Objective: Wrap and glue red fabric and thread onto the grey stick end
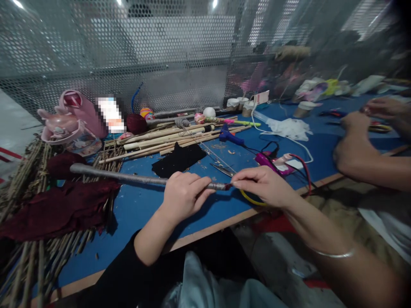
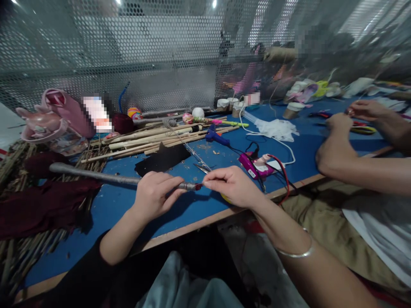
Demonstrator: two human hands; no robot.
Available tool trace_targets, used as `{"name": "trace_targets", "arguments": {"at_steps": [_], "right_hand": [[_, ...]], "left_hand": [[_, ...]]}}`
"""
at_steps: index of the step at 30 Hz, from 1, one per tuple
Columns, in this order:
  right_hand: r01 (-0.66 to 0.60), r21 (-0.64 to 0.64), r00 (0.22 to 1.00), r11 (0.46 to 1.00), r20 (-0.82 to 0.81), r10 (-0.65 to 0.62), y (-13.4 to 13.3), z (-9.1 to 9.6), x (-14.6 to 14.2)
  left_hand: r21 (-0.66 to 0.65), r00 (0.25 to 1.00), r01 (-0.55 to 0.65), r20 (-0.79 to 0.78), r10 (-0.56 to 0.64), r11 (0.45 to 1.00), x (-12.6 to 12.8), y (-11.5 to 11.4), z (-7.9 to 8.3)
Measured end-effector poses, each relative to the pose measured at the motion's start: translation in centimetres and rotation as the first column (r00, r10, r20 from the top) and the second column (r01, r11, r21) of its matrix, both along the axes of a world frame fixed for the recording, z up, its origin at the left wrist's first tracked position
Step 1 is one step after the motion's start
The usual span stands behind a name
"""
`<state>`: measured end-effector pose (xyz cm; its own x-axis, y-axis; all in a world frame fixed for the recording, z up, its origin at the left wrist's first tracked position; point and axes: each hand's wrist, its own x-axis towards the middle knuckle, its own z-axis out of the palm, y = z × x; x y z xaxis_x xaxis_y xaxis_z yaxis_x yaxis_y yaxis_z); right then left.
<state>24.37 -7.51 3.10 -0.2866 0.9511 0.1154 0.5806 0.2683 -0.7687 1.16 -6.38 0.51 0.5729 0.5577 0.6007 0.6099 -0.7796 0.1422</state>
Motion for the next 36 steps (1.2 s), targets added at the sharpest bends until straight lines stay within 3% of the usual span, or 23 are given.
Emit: {"name": "trace_targets", "arguments": {"at_steps": [5, 10, 14, 16, 18, 22, 27, 31, 36], "right_hand": [[0.175, 0.146, 0.984, 0.974, 0.005, -0.178, 0.0, 1.5, 2.0], [-0.008, 0.263, 0.997, 0.965, 0.082, -0.014, -0.9, 4.0, 1.8], [0.042, 0.451, 0.985, 0.892, 0.132, -0.113, -0.1, 4.7, 1.2], [-0.060, 0.525, 0.974, 0.849, 0.216, -0.064, 0.2, 5.0, 0.8], [-0.258, 0.574, 0.929, 0.777, 0.369, 0.036, -0.2, 5.7, 0.1], [-0.589, 0.526, 0.738, 0.614, 0.660, 0.141, -3.5, 7.0, -2.2], [-0.735, 0.497, 0.660, 0.461, 0.680, 0.320, -6.7, 7.1, -5.3], [-0.777, 0.493, 0.610, 0.392, 0.742, 0.278, -3.8, 6.5, -6.5], [-0.565, 0.707, 0.779, 0.426, 0.628, -0.008, 3.0, 5.8, -5.5]], "left_hand": [[0.002, 1.000, 0.025, 0.003, -0.025, 1.000, -0.1, 0.0, 0.0], [-0.011, 1.000, 0.027, -0.002, -0.027, 1.000, 0.0, 0.0, -0.1], [-0.028, 0.999, 0.040, -0.001, -0.040, 0.999, 0.0, -0.1, 0.1], [-0.063, 0.998, 0.047, -0.028, -0.049, 0.997, 0.2, 0.0, 0.1], [-0.098, 0.997, 0.045, -0.059, -0.051, 0.994, 0.4, 0.0, 0.1], [-0.107, 0.997, 0.015, -0.073, -0.022, 0.994, 0.6, 0.1, 0.1], [-0.089, 0.999, -0.007, -0.052, 0.002, 0.996, 0.7, 0.2, 0.2], [-0.108, 0.995, 0.045, -0.080, -0.054, 0.993, 1.1, -0.2, -0.2], [-0.052, 0.996, 0.076, -0.044, -0.078, 0.996, 1.0, -0.5, -0.2]]}}
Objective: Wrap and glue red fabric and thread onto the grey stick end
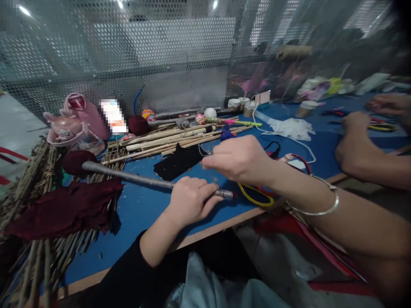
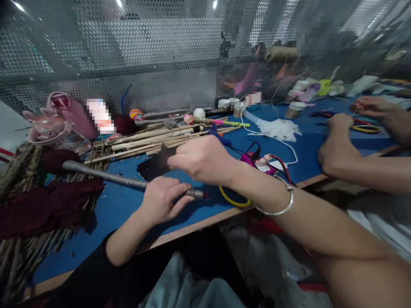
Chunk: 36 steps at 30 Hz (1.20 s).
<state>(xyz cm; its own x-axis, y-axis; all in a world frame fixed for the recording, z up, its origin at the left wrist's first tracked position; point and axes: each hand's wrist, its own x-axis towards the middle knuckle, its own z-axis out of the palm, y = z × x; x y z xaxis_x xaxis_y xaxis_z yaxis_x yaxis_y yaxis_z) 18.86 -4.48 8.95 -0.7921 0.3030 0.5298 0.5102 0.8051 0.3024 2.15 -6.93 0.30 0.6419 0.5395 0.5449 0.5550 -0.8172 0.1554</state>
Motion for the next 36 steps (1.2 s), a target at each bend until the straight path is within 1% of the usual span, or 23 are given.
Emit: {"name": "trace_targets", "arguments": {"at_steps": [1, 3, 6, 8, 10, 11, 12, 13, 14, 15, 16, 17, 19, 21, 22, 25, 27, 28, 30, 31, 33, 36], "right_hand": [[0.045, -0.022, 0.998, 0.999, -0.051, -0.046, 0.9, -0.3, 0.5], [0.115, -0.121, 0.983, 0.986, -0.132, -0.131, 1.8, -1.1, 1.5], [0.180, -0.287, 0.935, 0.941, -0.249, -0.255, 1.7, -2.6, 2.8], [0.201, -0.380, 0.871, 0.903, -0.352, -0.343, 1.4, -3.8, 3.4], [0.206, -0.482, 0.789, 0.851, -0.433, -0.436, 0.9, -5.3, 3.8], [0.201, -0.534, 0.755, 0.821, -0.450, -0.478, 0.5, -6.2, 3.7], [0.191, -0.584, 0.739, 0.789, -0.444, -0.507, 0.0, -7.2, 3.5], [0.185, -0.620, 0.734, 0.762, -0.428, -0.527, -0.7, -8.2, 3.2], [0.181, -0.641, 0.752, 0.746, -0.399, -0.526, -1.5, -9.1, 2.7], [0.185, -0.645, 0.784, 0.741, -0.358, -0.507, -2.5, -10.0, 2.1], [0.199, -0.608, 0.803, 0.768, -0.349, -0.484, -3.5, -10.6, 1.4], [0.186, -0.572, 0.835, 0.799, -0.336, -0.435, -4.6, -11.1, 0.8], [0.162, -0.516, 0.874, 0.841, -0.320, -0.365, -6.2, -11.2, -0.1], [0.143, -0.501, 0.892, 0.854, -0.309, -0.331, -6.9, -10.2, -0.3], [0.139, -0.499, 0.894, 0.855, -0.309, -0.325, -6.8, -9.4, -0.1], [0.116, -0.493, 0.906, 0.862, -0.303, -0.295, -5.0, -7.3, 1.1], [0.099, -0.499, 0.904, 0.861, -0.316, -0.287, -3.2, -6.7, 1.8], [0.082, -0.520, 0.894, 0.850, -0.338, -0.293, -2.2, -6.7, 2.1], [0.018, -0.601, 0.844, 0.799, -0.419, -0.334, -0.5, -7.2, 2.1], [-0.029, -0.653, 0.806, 0.756, -0.462, -0.369, 0.1, -7.7, 2.0], [-0.137, -0.760, 0.726, 0.635, -0.513, -0.457, 1.0, -9.0, 1.5], [-0.296, -0.861, 0.643, 0.413, -0.499, -0.581, 1.2, -10.7, 0.7]], "left_hand": [[-0.005, 1.000, 0.006, -0.002, -0.006, 1.000, -0.1, 0.0, 0.1], [-0.014, 1.000, 0.009, -0.001, -0.009, 1.000, -0.2, 0.1, 0.3], [-0.013, 1.000, -0.005, 0.023, 0.005, 1.000, -0.3, 0.3, 0.5], [0.007, 0.999, -0.021, 0.048, 0.021, 1.000, -0.4, 0.3, 0.5], [0.042, 0.997, -0.030, 0.068, 0.027, 0.999, -0.6, 0.3, 0.6], [0.059, 0.997, -0.036, 0.075, 0.031, 0.998, -0.7, 0.4, 0.6], [0.074, 0.996, -0.045, 0.081, 0.039, 0.996, -0.8, 0.4, 0.6], [0.088, 0.995, -0.061, 0.090, 0.053, 0.994, -0.9, 0.5, 0.6], [0.097, 0.993, -0.081, 0.098, 0.071, 0.992, -0.9, 0.6, 0.6], [0.102, 0.991, -0.100, 0.103, 0.090, 0.990, -1.0, 0.8, 0.5], [0.103, 0.990, -0.115, 0.099, 0.105, 0.988, -1.0, 1.0, 0.5], [0.100, 0.990, -0.122, 0.082, 0.114, 0.987, -1.0, 1.3, 0.4], [0.077, 0.993, -0.115, 0.012, 0.115, 0.990, -0.9, 1.9, 0.3], [0.045, 0.991, -0.104, -0.077, 0.107, 0.994, -0.9, 2.5, 0.2], [0.030, 0.988, -0.100, -0.116, 0.103, 0.994, -0.8, 2.7, 0.1], [-0.004, 0.979, -0.071, -0.190, 0.069, 0.997, -0.7, 3.0, -0.3], [-0.013, 0.976, -0.052, -0.210, 0.048, 0.999, -0.8, 2.9, -0.5], [-0.010, 0.976, -0.050, -0.211, 0.047, 0.999, -0.8, 2.8, -0.6], [0.011, 0.979, -0.066, -0.192, 0.067, 0.998, -1.0, 2.6, -0.7], [0.025, 0.981, -0.078, -0.174, 0.081, 0.997, -1.1, 2.6, -0.7], [0.050, 0.986, -0.093, -0.136, 0.099, 0.994, -1.3, 2.5, -0.9], [0.087, 0.989, -0.094, -0.105, 0.103, 0.992, -1.6, 2.4, -1.2]]}}
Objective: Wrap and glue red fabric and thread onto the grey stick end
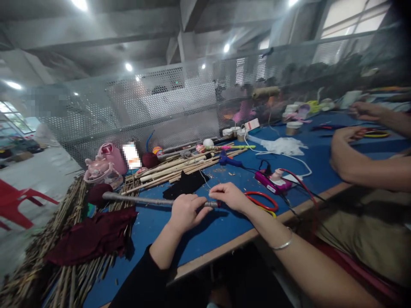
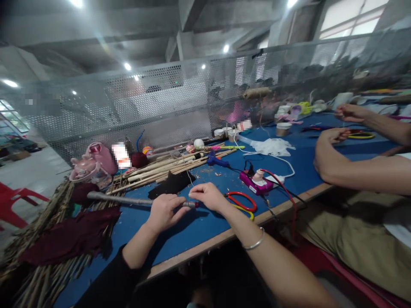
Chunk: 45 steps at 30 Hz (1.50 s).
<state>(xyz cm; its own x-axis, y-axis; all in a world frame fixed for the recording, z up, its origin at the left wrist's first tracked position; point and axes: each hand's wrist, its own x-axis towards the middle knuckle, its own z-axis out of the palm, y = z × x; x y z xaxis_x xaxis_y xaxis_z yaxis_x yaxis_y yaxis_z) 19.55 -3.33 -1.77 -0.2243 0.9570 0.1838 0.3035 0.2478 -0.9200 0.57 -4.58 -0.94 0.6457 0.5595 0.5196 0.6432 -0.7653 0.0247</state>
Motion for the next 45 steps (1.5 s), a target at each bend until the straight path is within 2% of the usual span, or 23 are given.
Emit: {"name": "trace_targets", "arguments": {"at_steps": [2, 4, 8, 12, 16, 20, 25, 27, 31, 36, 41, 45], "right_hand": [[-0.025, -0.111, 0.995, 0.994, -0.099, 0.014, -0.4, -0.8, -0.4], [-0.043, -0.137, 0.986, 0.990, -0.166, 0.020, -0.8, -1.3, -0.5], [-0.064, -0.100, 0.984, 0.993, -0.171, 0.046, -1.2, -1.9, -0.6], [-0.012, -0.032, 0.995, 0.999, -0.104, 0.009, -0.9, -2.4, -0.7], [0.003, 0.039, 0.996, 0.999, -0.088, 0.000, -0.5, -2.7, -0.8], [0.074, 0.072, 0.997, 0.995, 0.012, -0.075, -0.7, -2.5, -1.0], [0.101, 0.303, 0.977, 0.948, 0.151, -0.152, -1.3, -2.2, -1.4], [0.083, 0.356, 0.958, 0.931, 0.228, -0.173, -1.5, -2.2, -1.5], [-0.006, 0.374, 0.913, 0.928, 0.381, -0.147, -1.7, -2.0, -1.5], [-0.065, 0.409, 0.835, 0.910, 0.521, -0.175, -2.9, -2.0, -1.4], [-0.087, 0.443, 0.812, 0.892, 0.550, -0.194, -4.7, -2.0, -0.8], [-0.138, 0.501, 0.809, 0.854, 0.555, -0.195, -5.4, -0.2, -0.3]], "left_hand": [[0.038, 1.000, -0.008, -0.002, 0.008, 0.999, 0.0, -0.1, -0.2], [0.081, 0.999, -0.038, 0.000, 0.038, 0.996, 0.1, -0.2, -0.3], [0.119, 0.996, -0.091, 0.019, 0.089, 0.989, 0.5, -0.4, 0.1], [0.088, 0.994, -0.106, -0.016, 0.108, 0.990, 1.0, -0.3, 0.3], [0.055, 0.988, -0.155, 0.014, 0.154, 0.986, 1.3, 0.1, -0.1], [0.057, 0.983, -0.180, 0.042, 0.178, 0.982, 1.4, 0.7, -0.4], [0.040, 0.981, -0.194, 0.000, 0.195, 0.980, 1.2, 1.7, -0.3], [0.017, 0.983, -0.178, -0.050, 0.178, 0.984, 1.0, 2.1, -0.5], [-0.050, 0.981, -0.148, -0.136, 0.141, 0.988, 0.8, 2.7, -1.3], [-0.108, 0.982, -0.123, -0.154, 0.106, 0.986, 0.5, 2.7, -1.6], [-0.125, 0.990, -0.093, -0.122, 0.078, 0.988, 0.2, 1.9, -0.9], [-0.120, 0.996, -0.058, -0.079, 0.049, 0.991, 0.3, 0.7, -0.3]]}}
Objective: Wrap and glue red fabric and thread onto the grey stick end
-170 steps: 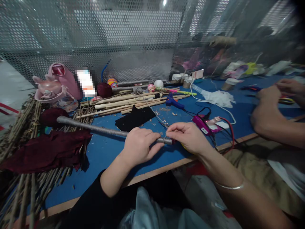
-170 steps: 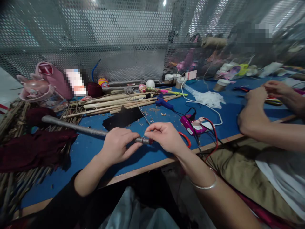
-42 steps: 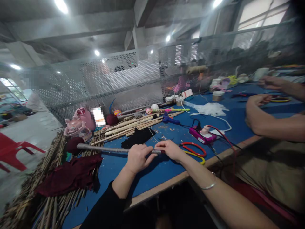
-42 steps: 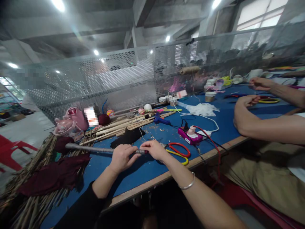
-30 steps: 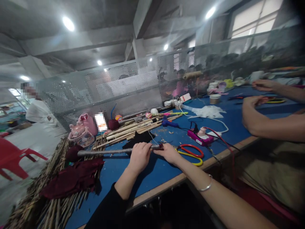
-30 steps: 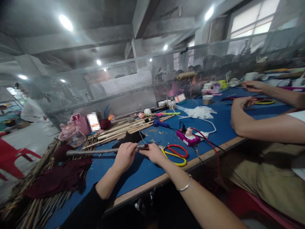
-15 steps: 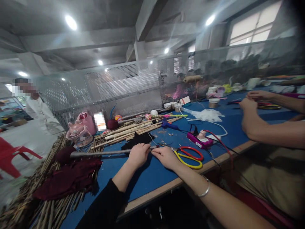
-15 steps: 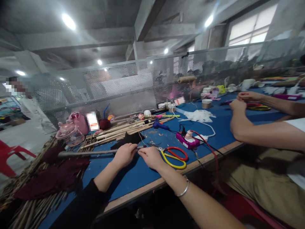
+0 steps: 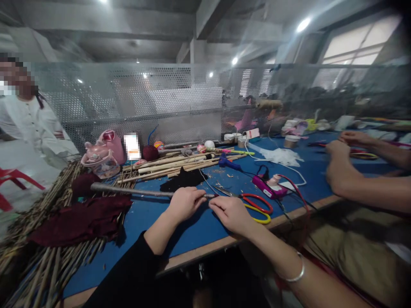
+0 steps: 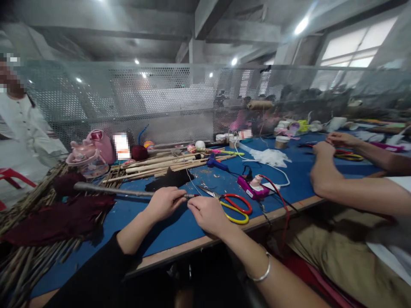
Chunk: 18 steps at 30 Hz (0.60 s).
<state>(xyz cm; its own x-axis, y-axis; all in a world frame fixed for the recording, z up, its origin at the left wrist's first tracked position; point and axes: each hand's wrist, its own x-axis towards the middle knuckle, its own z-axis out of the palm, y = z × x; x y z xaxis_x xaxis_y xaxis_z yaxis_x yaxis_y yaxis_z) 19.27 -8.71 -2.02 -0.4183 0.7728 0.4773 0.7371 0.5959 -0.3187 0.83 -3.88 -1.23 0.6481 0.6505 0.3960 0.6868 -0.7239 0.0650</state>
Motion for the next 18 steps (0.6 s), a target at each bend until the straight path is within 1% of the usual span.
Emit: {"name": "trace_targets", "arguments": {"at_steps": [3, 5, 7, 9, 11, 13, 14, 16, 17, 18], "right_hand": [[-0.032, 0.082, 0.998, 0.996, 0.064, 0.027, 0.2, 2.0, 0.4], [-0.042, 0.111, 0.995, 0.993, 0.099, 0.031, 0.6, 3.1, 0.6], [-0.046, 0.114, 0.994, 0.992, 0.102, 0.034, 0.9, 4.2, 0.8], [-0.042, 0.088, 0.997, 0.995, 0.070, 0.036, 1.2, 5.1, 0.9], [-0.040, 0.008, 0.999, 0.999, -0.002, 0.040, 1.6, 5.8, 1.0], [-0.070, -0.151, 0.992, 0.986, -0.113, 0.053, 2.1, 6.2, 1.0], [-0.109, -0.251, 0.981, 0.962, -0.183, 0.063, 2.4, 6.1, 1.0], [-0.213, -0.432, 0.938, 0.876, -0.341, 0.060, 3.2, 5.4, 1.0], [-0.254, -0.494, 0.910, 0.831, -0.413, 0.033, 3.6, 4.8, 0.9], [-0.274, -0.534, 0.884, 0.800, -0.468, -0.009, 3.9, 4.0, 0.8]], "left_hand": [[0.012, 0.999, 0.037, 0.033, -0.038, 0.999, 0.1, -0.9, 0.5], [0.024, 0.998, 0.041, 0.047, -0.042, 0.999, 0.1, -1.4, 0.9], [0.042, 0.998, 0.035, 0.059, -0.037, 0.999, 0.1, -1.7, 1.2], [0.058, 0.997, 0.032, 0.068, -0.036, 0.998, 0.0, -1.9, 1.4], [0.072, 0.996, 0.031, 0.077, -0.037, 0.997, 0.0, -2.1, 1.5], [0.090, 0.996, 0.033, 0.085, -0.040, 0.995, -0.1, -2.2, 1.6], [0.102, 0.995, 0.038, 0.088, -0.047, 0.994, -0.1, -2.3, 1.7], [0.135, 0.993, 0.048, 0.101, -0.062, 0.990, -0.2, -2.4, 1.8], [0.153, 0.992, 0.049, 0.110, -0.067, 0.987, -0.3, -2.5, 1.8], [0.171, 0.990, 0.046, 0.123, -0.068, 0.984, -0.4, -2.5, 1.8]]}}
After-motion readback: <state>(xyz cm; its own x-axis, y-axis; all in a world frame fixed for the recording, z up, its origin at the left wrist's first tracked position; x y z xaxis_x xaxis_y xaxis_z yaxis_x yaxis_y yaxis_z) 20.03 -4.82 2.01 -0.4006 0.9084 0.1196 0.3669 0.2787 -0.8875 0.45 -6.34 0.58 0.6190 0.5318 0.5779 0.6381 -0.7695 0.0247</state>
